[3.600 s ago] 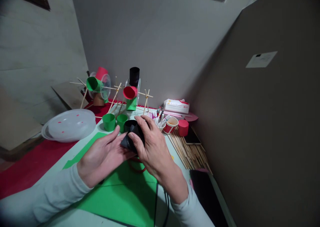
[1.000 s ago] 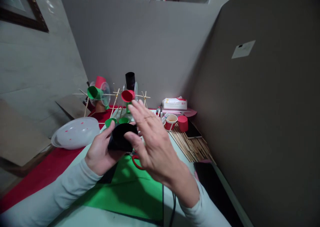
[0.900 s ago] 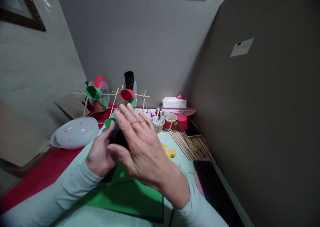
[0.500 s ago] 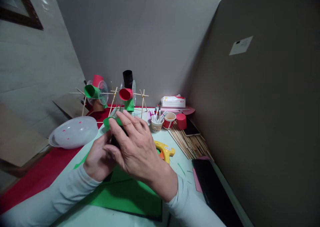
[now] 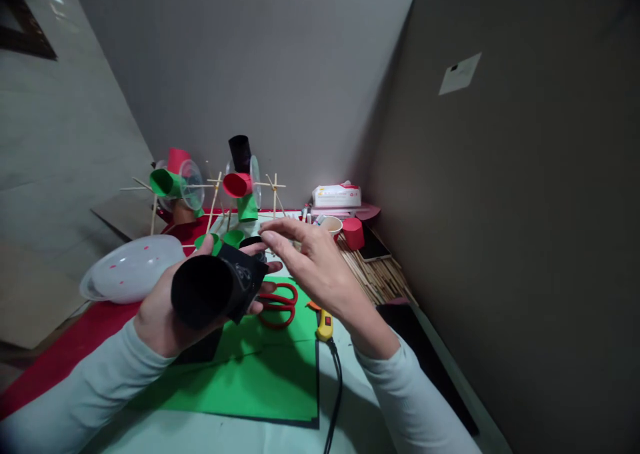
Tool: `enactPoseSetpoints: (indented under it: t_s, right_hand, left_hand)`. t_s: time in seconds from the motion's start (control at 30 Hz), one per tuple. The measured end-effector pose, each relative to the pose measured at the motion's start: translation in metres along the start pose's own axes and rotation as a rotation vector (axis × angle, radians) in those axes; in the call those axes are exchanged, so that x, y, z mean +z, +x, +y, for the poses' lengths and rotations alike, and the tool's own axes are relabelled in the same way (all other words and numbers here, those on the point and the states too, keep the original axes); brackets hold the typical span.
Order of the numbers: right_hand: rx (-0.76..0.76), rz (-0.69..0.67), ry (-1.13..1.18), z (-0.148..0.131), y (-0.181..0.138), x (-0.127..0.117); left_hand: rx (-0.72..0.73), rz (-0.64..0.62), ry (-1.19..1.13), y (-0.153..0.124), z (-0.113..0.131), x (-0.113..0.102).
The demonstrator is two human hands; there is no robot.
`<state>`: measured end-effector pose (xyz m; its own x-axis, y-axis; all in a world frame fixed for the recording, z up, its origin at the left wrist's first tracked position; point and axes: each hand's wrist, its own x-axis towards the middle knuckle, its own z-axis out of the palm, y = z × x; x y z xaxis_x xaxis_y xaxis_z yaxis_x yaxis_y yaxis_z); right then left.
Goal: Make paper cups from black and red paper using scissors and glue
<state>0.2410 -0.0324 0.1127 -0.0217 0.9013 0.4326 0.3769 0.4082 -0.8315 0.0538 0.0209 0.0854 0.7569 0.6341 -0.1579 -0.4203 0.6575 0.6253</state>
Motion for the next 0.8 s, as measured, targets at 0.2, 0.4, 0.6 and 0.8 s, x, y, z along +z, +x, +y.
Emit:
enactPoseSetpoints:
  t_s: [0.2, 0.4, 0.6, 0.8]
  right_hand:
    - [0.090, -0.205, 0.028, 0.000, -0.003, 0.007]
    - [0.103, -0.296, 0.118, -0.008, -0.008, 0.003]
    - [0.129, -0.353, 0.107, -0.006, -0.007, 0.000]
    - [0.192, -0.254, 0.148, 0.006, 0.003, 0.005]
  left_hand:
    - [-0.103, -0.019, 0.186, -0.006, 0.002, 0.005]
    - [-0.240, -0.248, 0.230, -0.007, 0.008, -0.007]
    - [-0.251, -0.260, 0.210, -0.006, 0.006, -0.007]
    - [-0.147, -0.216, 0.164, -0.006, 0.006, -0.005]
